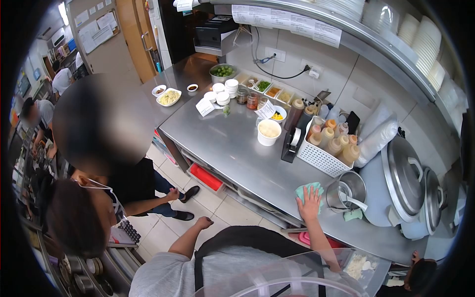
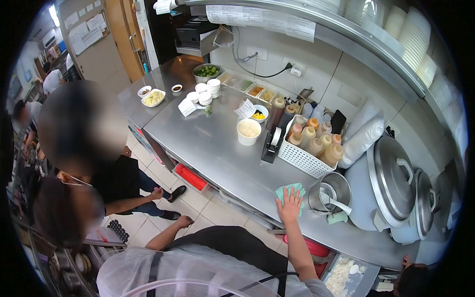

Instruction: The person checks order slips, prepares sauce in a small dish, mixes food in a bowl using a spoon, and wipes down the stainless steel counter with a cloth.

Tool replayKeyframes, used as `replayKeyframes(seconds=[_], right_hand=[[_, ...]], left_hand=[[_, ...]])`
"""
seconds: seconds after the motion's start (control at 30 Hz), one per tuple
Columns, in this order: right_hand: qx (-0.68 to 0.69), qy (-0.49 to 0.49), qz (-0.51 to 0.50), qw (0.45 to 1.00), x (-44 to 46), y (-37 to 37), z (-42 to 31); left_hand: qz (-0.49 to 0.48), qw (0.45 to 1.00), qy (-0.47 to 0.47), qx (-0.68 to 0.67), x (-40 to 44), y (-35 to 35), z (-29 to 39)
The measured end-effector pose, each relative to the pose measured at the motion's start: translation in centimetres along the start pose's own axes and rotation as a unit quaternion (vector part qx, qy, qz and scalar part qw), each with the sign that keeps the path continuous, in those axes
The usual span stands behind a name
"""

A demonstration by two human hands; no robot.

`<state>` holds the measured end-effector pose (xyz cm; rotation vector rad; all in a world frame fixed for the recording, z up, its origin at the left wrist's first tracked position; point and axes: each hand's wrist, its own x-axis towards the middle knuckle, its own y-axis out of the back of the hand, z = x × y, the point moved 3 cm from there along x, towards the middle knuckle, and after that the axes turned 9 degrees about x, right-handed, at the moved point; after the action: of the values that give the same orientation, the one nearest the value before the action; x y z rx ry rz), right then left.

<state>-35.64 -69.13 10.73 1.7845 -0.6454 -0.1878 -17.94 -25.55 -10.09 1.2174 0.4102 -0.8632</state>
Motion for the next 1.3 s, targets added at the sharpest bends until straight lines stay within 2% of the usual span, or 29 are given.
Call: replayKeyframes(seconds=[0.07, 0.3, 0.37, 0.5, 0.57, 0.6, 0.67, 0.7, 0.77, 0.87, 0.93, 0.97, 1.03, 1.1, 1.17, 1.23, 1.27, 1.3], right_hand=[[0.004, 0.007, 0.027, 1.000, -0.3, -0.1, 0.3], [0.034, -0.006, 0.034, 0.999, -0.4, 0.3, 0.2], [0.034, -0.005, 0.037, 0.999, -0.4, 0.2, 0.3], [0.032, -0.004, 0.039, 0.999, -0.4, 0.1, 0.3], [0.035, 0.001, 0.047, 0.998, -0.4, -0.2, 0.5], [0.036, 0.002, 0.046, 0.998, -0.4, -0.2, 0.6], [0.026, 0.011, 0.056, 0.998, -0.5, -0.3, 0.5], [0.027, 0.011, 0.054, 0.998, -0.5, -0.3, 0.5], [0.019, 0.024, 0.078, 0.997, -0.6, -0.1, 0.4], [0.035, 0.018, 0.069, 0.997, -0.6, -0.2, 0.6], [0.036, 0.009, 0.058, 0.998, -0.6, 0.0, 0.6], [0.036, 0.003, 0.048, 0.998, -0.5, 0.0, 0.5], [0.002, -0.022, 0.049, 0.999, -0.5, 0.4, -0.2], [-0.032, -0.047, 0.050, 0.997, -0.7, 0.0, -0.7], [-0.014, -0.022, 0.034, 0.999, -1.6, -1.8, -0.9], [0.031, 0.048, 0.026, 0.998, -4.2, -2.9, -2.5], [0.042, 0.084, 0.020, 0.995, -5.6, -3.2, -3.3], [0.053, 0.120, 0.011, 0.991, -6.8, -3.3, -4.1]], left_hand=[[0.008, 0.999, -0.040, 0.027, -0.3, 0.1, 1.3], [-0.002, 0.997, -0.074, 0.034, -0.2, -0.6, 4.2], [0.052, 0.986, -0.131, 0.085, 0.2, -0.7, 4.7], [0.036, 0.987, -0.129, 0.087, -0.9, 0.0, 6.5], [-0.086, 0.994, -0.036, -0.055, -2.4, 0.7, 8.3], [-0.086, 0.994, -0.035, -0.055, -2.4, 0.7, 9.1], [-0.121, 0.971, -0.074, -0.194, -2.7, 0.4, 10.8], [-0.121, 0.971, -0.072, -0.194, -3.1, 0.7, 11.9], [-0.166, 0.954, -0.131, -0.212, -4.6, 1.7, 15.3], [-0.166, 0.946, -0.186, -0.208, -6.9, 3.7, 20.1], [-0.121, 0.939, -0.307, -0.099, -7.1, 4.8, 22.8], [-0.122, 0.938, -0.309, -0.098, -6.8, 5.1, 23.9], [0.081, 0.914, -0.388, -0.086, -6.4, 7.3, 26.1], [0.104, 0.916, -0.375, -0.097, -5.8, 10.3, 28.1], [0.127, 0.916, -0.365, -0.108, -4.7, 12.7, 29.6], [0.229, 0.924, -0.290, 0.096, -2.4, 14.3, 30.1], [0.233, 0.921, -0.297, 0.094, -2.2, 14.8, 30.4], [0.231, 0.929, -0.254, 0.140, -2.0, 15.0, 30.4]])
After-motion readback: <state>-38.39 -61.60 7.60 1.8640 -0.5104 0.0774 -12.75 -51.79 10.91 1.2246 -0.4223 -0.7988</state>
